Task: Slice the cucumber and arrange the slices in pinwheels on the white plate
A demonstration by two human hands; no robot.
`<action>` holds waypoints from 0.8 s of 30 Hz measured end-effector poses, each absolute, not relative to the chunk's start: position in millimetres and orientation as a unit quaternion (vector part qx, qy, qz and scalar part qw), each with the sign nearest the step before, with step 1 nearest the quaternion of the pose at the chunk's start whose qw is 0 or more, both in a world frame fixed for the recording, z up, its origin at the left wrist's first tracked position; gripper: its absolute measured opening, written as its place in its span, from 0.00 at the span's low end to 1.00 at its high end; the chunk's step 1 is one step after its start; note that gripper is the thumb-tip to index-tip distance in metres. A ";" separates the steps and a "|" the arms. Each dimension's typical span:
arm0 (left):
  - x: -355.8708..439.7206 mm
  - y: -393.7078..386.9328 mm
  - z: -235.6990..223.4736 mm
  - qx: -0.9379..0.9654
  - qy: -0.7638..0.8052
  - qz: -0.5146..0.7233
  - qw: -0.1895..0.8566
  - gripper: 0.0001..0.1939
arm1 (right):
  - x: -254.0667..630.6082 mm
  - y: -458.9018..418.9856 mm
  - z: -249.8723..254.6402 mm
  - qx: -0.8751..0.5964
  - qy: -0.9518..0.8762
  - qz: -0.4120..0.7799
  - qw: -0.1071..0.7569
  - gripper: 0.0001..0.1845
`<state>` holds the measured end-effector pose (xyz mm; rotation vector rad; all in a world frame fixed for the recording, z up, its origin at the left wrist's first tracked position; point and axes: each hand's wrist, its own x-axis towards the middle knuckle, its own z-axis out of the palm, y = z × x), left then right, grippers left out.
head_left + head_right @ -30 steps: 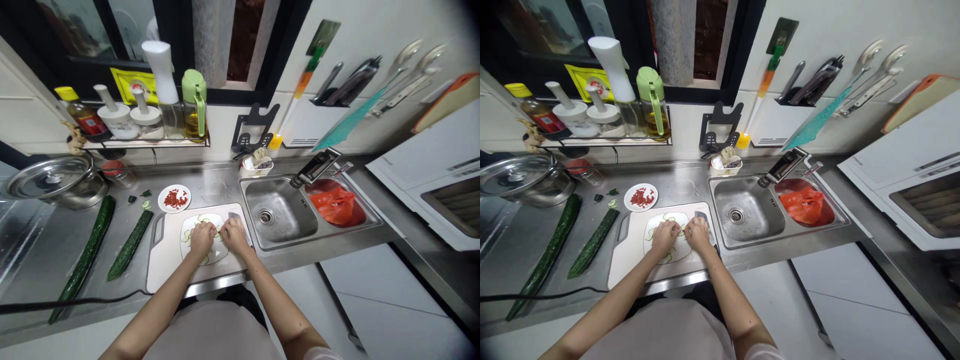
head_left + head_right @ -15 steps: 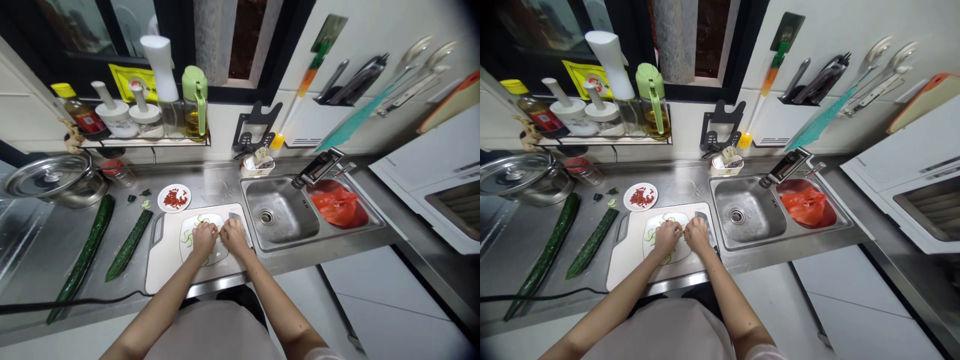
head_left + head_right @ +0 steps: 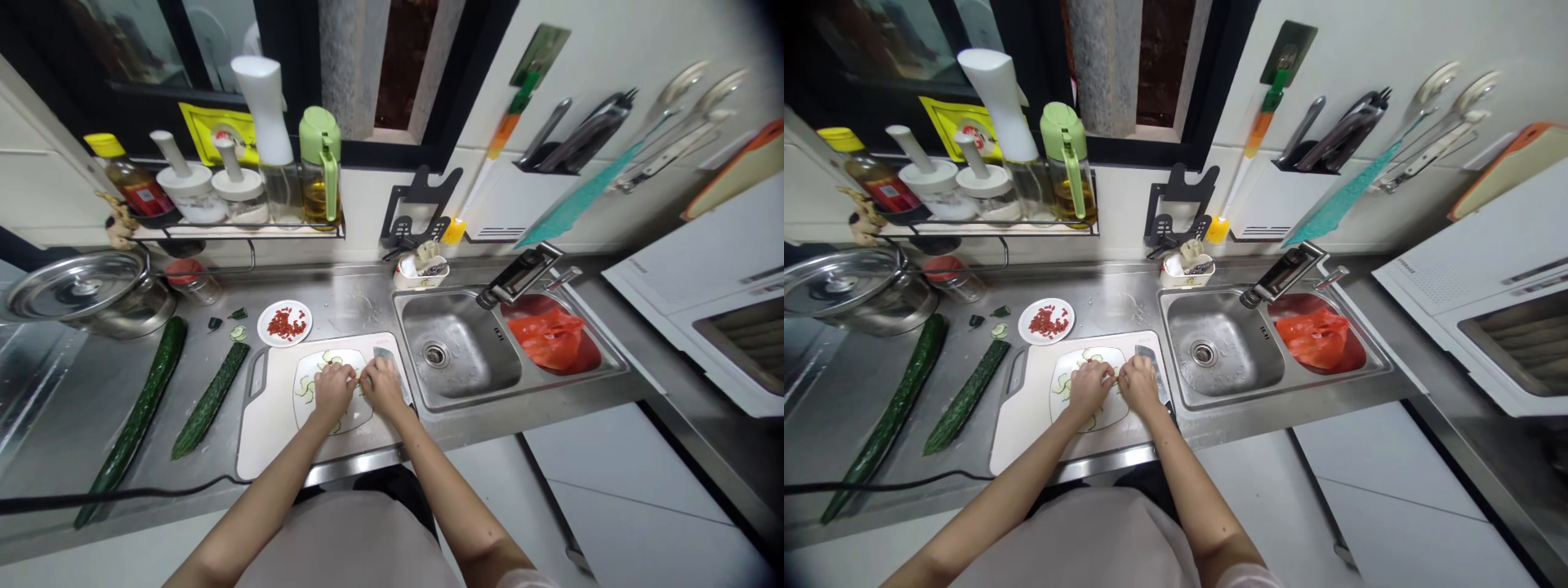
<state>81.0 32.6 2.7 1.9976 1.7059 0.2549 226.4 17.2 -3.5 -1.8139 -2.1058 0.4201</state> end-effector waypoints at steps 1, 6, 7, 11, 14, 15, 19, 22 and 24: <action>80.9 32.8 2.3 0.732 0.626 0.095 0.250 0.08 | 226.7 16.9 -3.6 -0.637 -0.738 0.149 0.167 0.06; 80.1 34.5 -0.6 0.722 0.632 0.102 0.261 0.07 | 229.0 16.5 -2.4 -0.630 -0.736 0.164 0.185 0.05; 79.9 34.8 -0.9 0.720 0.634 0.104 0.265 0.07 | 229.3 16.7 -1.7 -0.629 -0.735 0.169 0.188 0.05; 78.8 34.7 0.6 0.709 0.638 0.115 0.277 0.06 | 229.8 17.6 1.8 -0.632 -0.728 0.180 0.195 0.06; 76.9 34.3 4.3 0.703 0.641 0.128 0.281 0.07 | 230.5 17.8 3.3 -0.632 -0.725 0.182 0.207 0.07; 76.0 34.2 5.7 0.700 0.642 0.132 0.282 0.07 | 230.7 17.7 3.3 -0.632 -0.722 0.182 0.214 0.07; 71.9 34.1 10.5 0.687 0.651 0.153 0.284 0.07 | 229.5 17.1 2.2 -0.635 -0.706 0.190 0.248 0.07; 69.1 34.0 13.1 0.677 0.658 0.164 0.285 0.07 | 224.1 17.9 2.8 -0.631 -0.701 0.196 0.269 0.07; 67.2 33.8 15.1 0.672 0.661 0.170 0.286 0.07 | 218.5 19.6 5.1 -0.627 -0.701 0.200 0.275 0.07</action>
